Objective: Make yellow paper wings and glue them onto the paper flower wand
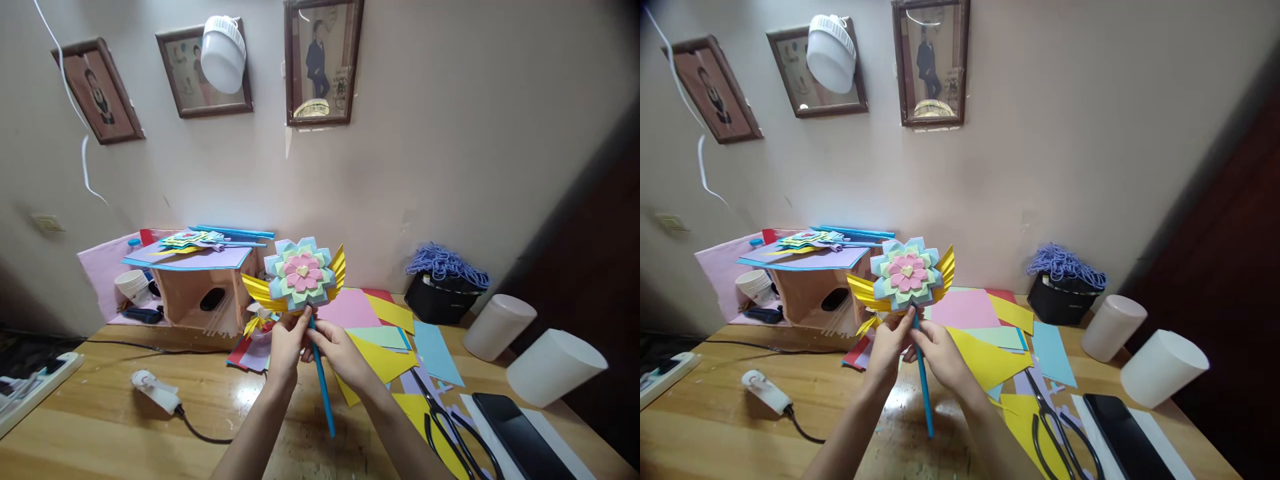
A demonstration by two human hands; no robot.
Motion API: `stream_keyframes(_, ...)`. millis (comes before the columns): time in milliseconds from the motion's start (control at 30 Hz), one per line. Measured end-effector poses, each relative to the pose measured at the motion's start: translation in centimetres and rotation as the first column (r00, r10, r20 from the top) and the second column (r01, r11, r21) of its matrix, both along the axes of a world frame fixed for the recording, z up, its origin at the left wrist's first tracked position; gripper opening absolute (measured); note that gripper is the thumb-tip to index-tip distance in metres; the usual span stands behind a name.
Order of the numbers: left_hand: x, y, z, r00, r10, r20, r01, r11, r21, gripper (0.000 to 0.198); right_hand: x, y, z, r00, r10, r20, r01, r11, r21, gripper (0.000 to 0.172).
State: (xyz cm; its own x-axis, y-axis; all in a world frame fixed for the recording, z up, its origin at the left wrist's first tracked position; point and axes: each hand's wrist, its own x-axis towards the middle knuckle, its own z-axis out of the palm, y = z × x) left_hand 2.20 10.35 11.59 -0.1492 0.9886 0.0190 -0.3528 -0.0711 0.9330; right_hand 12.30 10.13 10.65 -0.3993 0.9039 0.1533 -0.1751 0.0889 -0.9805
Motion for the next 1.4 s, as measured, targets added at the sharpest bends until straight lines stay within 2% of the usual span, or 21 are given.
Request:
stream_keyframes(133,0.0,-0.3,0.6,0.996,-0.083,-0.040,0.085,0.996,0.036,0.040,0.9,0.2,0.6,0.997,-0.061,-0.049,0.061,0.998,-0.012,0.041)
stream_keyframes(267,0.1,-0.9,1.1,0.981,-0.140,-0.132,0.145,0.989,0.031,0.038,1.7,0.2,1.3,0.993,-0.104,-0.063,0.107,0.993,0.054,0.039)
stream_keyframes(467,0.4,-1.9,1.1,0.965,-0.046,-0.257,0.089,0.984,0.158,0.031,1.3,-0.9,1.0,0.956,-0.292,0.016,0.283,0.939,0.197,0.022)
stream_keyframes(633,0.5,-2.6,1.4,0.950,0.065,-0.306,0.009,0.972,0.234,0.023,0.2,-2.3,0.8,0.859,-0.493,0.138,0.419,0.832,0.364,0.017)
stream_keyframes(700,0.3,-2.8,1.7,0.957,0.047,-0.285,0.023,0.971,0.239,0.021,0.1,-2.8,1.3,0.842,-0.502,0.198,0.397,0.825,0.403,0.016)
stream_keyframes(767,-0.1,-3.0,2.0,0.962,0.036,-0.270,0.027,0.973,0.227,0.020,0.5,-3.1,2.1,0.859,-0.434,0.271,0.305,0.860,0.410,0.016)
stream_keyframes(867,-1.4,-3.3,2.3,0.957,0.107,-0.271,-0.051,0.977,0.206,0.019,1.7,-3.6,3.4,0.873,-0.331,0.359,0.174,0.898,0.405,0.018)
stream_keyframes(1033,-5.2,-5.6,2.4,0.910,0.228,-0.346,-0.150,0.960,0.236,0.022,2.8,-4.1,4.3,0.841,-0.357,0.406,0.163,0.883,0.440,0.022)
stream_keyframes(1133,-8.0,-8.2,2.3,0.890,0.290,-0.352,-0.209,0.945,0.252,0.023,1.5,-4.0,3.3,0.862,-0.287,0.418,0.107,0.909,0.404,0.022)
stream_keyframes(1200,-10.1,-10.1,2.0,0.873,0.360,-0.328,-0.292,0.926,0.238,0.023,-0.8,-3.5,1.7,0.881,-0.171,0.441,0.013,0.941,0.338,0.022)
stream_keyframes(1267,-12.4,-11.9,1.5,0.845,0.440,-0.303,-0.387,0.895,0.221,0.027,-4.3,-2.7,-0.6,0.892,-0.019,0.451,-0.110,0.960,0.259,0.019)
stream_keyframes(1333,-14.8,-13.4,0.8,0.806,0.526,-0.271,-0.481,0.849,0.220,0.029,-8.5,-2.1,-3.4,0.890,0.080,0.449,-0.187,0.962,0.199,0.015)
stream_keyframes(1400,-17.0,-14.6,0.0,0.757,0.609,-0.236,-0.566,0.792,0.227,0.029,-12.9,-1.8,-6.0,0.876,0.091,0.474,-0.192,0.967,0.169,0.030)
